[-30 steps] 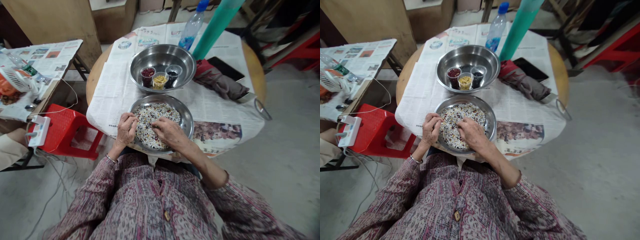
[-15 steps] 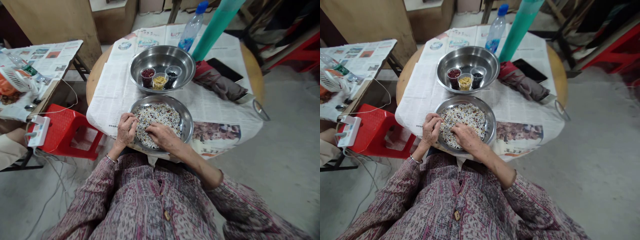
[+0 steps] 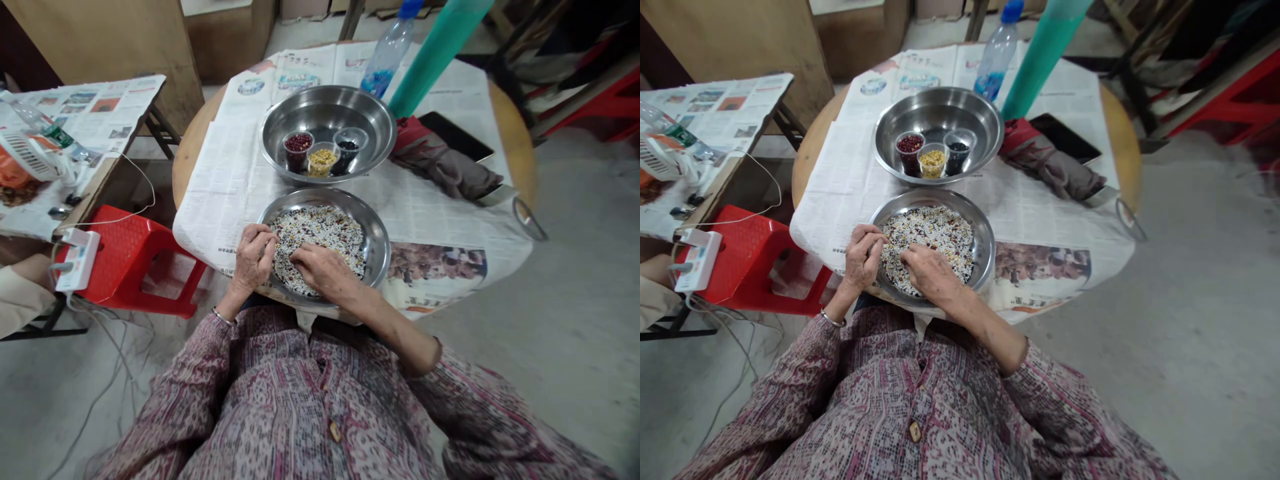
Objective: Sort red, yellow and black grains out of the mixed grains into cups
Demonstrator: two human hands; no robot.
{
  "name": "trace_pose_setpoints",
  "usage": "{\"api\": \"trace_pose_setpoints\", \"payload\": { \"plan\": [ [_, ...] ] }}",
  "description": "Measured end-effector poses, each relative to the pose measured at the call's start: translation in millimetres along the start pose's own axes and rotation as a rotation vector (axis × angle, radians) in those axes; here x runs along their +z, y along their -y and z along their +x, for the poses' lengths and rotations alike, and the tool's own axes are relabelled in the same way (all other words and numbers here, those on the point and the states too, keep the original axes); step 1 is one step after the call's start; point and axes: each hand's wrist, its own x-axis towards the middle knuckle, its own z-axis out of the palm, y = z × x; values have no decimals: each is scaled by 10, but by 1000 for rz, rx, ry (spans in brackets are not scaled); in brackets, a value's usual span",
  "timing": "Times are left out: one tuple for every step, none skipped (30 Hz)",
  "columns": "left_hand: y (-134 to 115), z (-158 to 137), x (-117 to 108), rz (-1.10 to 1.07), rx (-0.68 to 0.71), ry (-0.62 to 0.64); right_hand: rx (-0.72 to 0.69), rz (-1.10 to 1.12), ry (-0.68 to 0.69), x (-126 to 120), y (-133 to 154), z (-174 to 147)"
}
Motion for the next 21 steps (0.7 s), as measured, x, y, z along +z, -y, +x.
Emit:
{"api": "trace_pose_setpoints", "payload": {
  "plan": [
    [-1,0,-1,-3,-4,3,1,5,-28,4,7,2],
    [-1,-1,-1,-4,-12,8,1,7,-60,6,17,4],
    [-1,-1,-2,-3,-22,12,-1,1,-91,5,29,6],
    [-2,-2,-3,-1,-30,14,-7,-13,-112,3,40,8],
    [-3,-2,-3,-1,-36,14,-15,-33,-120,2,47,10],
    [-4,-2,-3,-3,-39,13,-21,-57,-112,2,50,11],
    [-6,-1,-4,-9,-40,8,-23,-78,-92,3,47,12],
    [-9,0,-4,-17,-39,3,-19,-93,-69,5,38,13],
    [-12,2,-5,-25,-36,-1,-8,-100,-50,7,23,13],
    [-15,4,-6,-32,-34,-2,6,-100,-40,9,5,13],
    [-18,6,-7,-37,-33,-4,20,-92,-39,9,-15,11],
    [-20,8,-8,-39,-33,-4,29,-78,-46,6,-35,8],
    [-20,9,-9,-38,-34,-4,36,-58,-62,-1,-55,3],
    [-19,9,-9,-35,-35,-1,45,-36,-87,-11,-72,-6],
    [-17,8,-9,-29,-34,1,56,-16,-119,-26,-88,-18],
    [-16,7,-9,-19,-33,5,70,-3,-152,-45,-101,-36],
    [-17,4,-11,-4,-33,12,86,-2,-181,-68,-112,-60],
    [-21,1,-15,17,-37,21,101,-11,-204,-93,-123,-90],
    [-30,0,-23,48,-42,31,114,-26,-217,-121,-133,-125],
    [-45,1,-37,90,-45,42,121,-44,-222,-150,-144,-165],
    [-67,6,-57,146,-44,59,126,-60,-224,-179,-155,-209]
  ]
}}
